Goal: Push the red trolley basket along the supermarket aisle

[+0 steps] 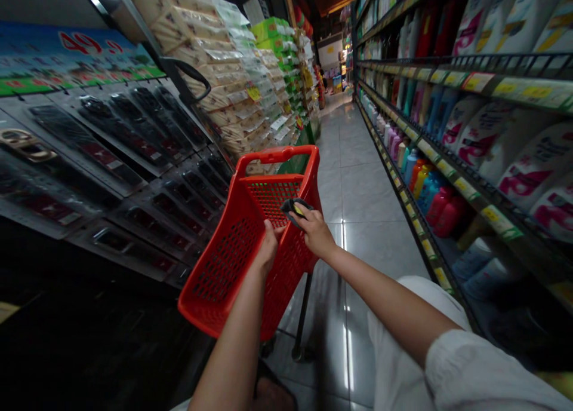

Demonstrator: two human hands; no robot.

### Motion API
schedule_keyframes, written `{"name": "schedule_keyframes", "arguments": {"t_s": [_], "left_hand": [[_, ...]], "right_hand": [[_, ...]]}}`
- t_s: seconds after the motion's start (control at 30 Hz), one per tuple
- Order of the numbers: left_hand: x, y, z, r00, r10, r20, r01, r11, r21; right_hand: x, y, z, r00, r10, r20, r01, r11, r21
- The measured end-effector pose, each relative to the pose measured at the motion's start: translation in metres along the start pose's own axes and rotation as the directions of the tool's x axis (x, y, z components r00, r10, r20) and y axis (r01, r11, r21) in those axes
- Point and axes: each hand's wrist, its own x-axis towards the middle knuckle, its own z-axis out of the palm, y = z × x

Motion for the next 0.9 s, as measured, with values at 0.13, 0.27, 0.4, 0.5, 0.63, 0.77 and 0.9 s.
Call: {"name": "schedule_keyframes", "arguments": {"t_s": [0.13,0.27,0.4,0.5,0.63,0.77,0.9], "left_hand": [[-0.005,0.0,-0.004,0.992,-0.102,0.079,0.12,0.954,-0.275],[-0.007,-0.003,-0.007,0.994,-0.07,0.084,0.093,0.945,-0.314],[-0.005,-0.006,-0.012,0.996,-0.084,-0.016,0.078,0.972,-0.222],[-0.009,-0.006,-0.018,0.993,-0.114,-0.043,0.103,0.975,-0.196],[-0.015,-0.006,-0.022,0.995,-0.1,0.028,0.104,0.956,-0.275],[-0.015,0.0,-0.015,0.999,-0.049,0.009,0.05,0.978,-0.202],[-0.013,0.011,-0.009,0.999,0.037,0.014,-0.038,0.995,0.09]], "right_hand": [[-0.019,-0.014,0.004,0.998,-0.048,0.052,0.048,0.999,-0.001],[-0.033,-0.027,0.009,0.993,-0.079,0.084,0.077,0.997,0.027],[-0.049,-0.041,0.015,0.981,-0.14,0.131,0.13,0.988,0.08],[-0.062,-0.049,0.018,0.968,-0.196,0.155,0.176,0.975,0.134],[-0.07,-0.053,0.018,0.942,-0.303,0.147,0.256,0.928,0.271],[-0.06,-0.042,0.018,0.991,-0.136,0.007,0.122,0.912,0.392],[-0.031,-0.012,0.018,0.896,0.364,-0.253,-0.213,0.854,0.475]]}}
